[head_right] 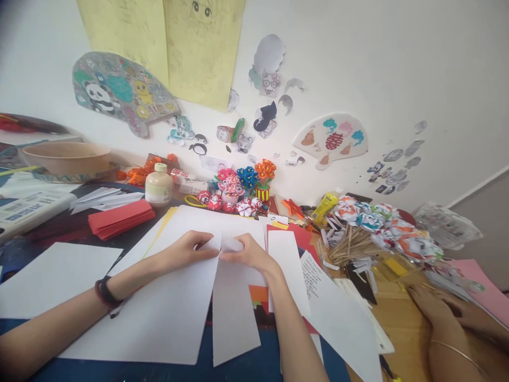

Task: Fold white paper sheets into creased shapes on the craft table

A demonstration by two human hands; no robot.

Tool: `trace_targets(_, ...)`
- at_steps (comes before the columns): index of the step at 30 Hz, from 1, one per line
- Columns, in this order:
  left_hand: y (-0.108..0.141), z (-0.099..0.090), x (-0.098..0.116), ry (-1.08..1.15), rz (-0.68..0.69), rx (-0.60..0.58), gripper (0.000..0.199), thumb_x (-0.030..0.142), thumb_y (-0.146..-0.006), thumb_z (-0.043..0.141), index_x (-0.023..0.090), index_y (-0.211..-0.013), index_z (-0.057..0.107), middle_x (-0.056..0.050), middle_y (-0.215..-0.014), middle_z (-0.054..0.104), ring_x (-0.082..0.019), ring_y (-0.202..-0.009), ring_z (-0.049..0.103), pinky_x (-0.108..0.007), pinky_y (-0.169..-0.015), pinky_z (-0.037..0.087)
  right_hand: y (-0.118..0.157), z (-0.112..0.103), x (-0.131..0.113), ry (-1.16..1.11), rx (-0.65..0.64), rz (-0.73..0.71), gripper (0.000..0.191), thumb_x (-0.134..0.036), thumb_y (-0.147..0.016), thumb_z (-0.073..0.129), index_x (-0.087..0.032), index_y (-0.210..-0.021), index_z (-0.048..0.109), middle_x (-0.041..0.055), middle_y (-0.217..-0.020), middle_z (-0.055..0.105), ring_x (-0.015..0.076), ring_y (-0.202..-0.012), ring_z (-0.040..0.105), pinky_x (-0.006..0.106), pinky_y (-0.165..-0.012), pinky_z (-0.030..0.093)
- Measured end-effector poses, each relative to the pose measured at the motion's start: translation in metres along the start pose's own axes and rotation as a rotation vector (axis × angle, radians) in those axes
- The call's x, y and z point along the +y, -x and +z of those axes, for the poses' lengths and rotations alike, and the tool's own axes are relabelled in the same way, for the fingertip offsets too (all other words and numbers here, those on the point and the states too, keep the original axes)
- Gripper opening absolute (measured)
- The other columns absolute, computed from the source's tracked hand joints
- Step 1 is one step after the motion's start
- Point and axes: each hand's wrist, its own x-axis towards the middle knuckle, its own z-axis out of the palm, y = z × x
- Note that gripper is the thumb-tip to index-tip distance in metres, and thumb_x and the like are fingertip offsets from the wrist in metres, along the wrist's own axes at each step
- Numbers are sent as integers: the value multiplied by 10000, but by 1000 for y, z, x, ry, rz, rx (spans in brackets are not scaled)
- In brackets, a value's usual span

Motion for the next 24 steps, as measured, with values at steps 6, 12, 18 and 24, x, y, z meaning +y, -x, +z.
trace_targets(6,-1,0,-3,-30,21,13,375,349,-815,531,187,-586,282,73,-602,221,-83,-565,229,-243,-508,190,-2,0,5,-98,-29,-51,277,-397,-660,734,-137,-706,651,-24,-651,530,120,-602,442,223,-542,350)
trace_targets(12,0,0,-4,-59,33,22,383,338,-802,537,183,-575,271,74,-591,215,-81,-561,231,-240,-506,190,-3,2,4,-111,-35,-72,247,-361,-670,724,-130,-746,679,-14,-675,560,132,-634,468,231,-570,365)
trace_targets(18,1,1,-3,-64,25,22,380,317,-792,549,180,-569,274,75,-582,216,-77,-555,228,-238,-499,186,-5,4,5,-129,6,-45,237,-351,-633,738,-131,-657,657,-40,-585,518,109,-559,436,221,-522,325)
trace_targets(24,3,-3,1,8,76,10,263,308,-828,521,155,-622,463,63,-619,346,-85,-602,321,-229,-549,254,-7,9,7,-218,26,-47,231,-335,-629,735,-123,-650,645,-33,-588,536,111,-552,462,225,-528,341)
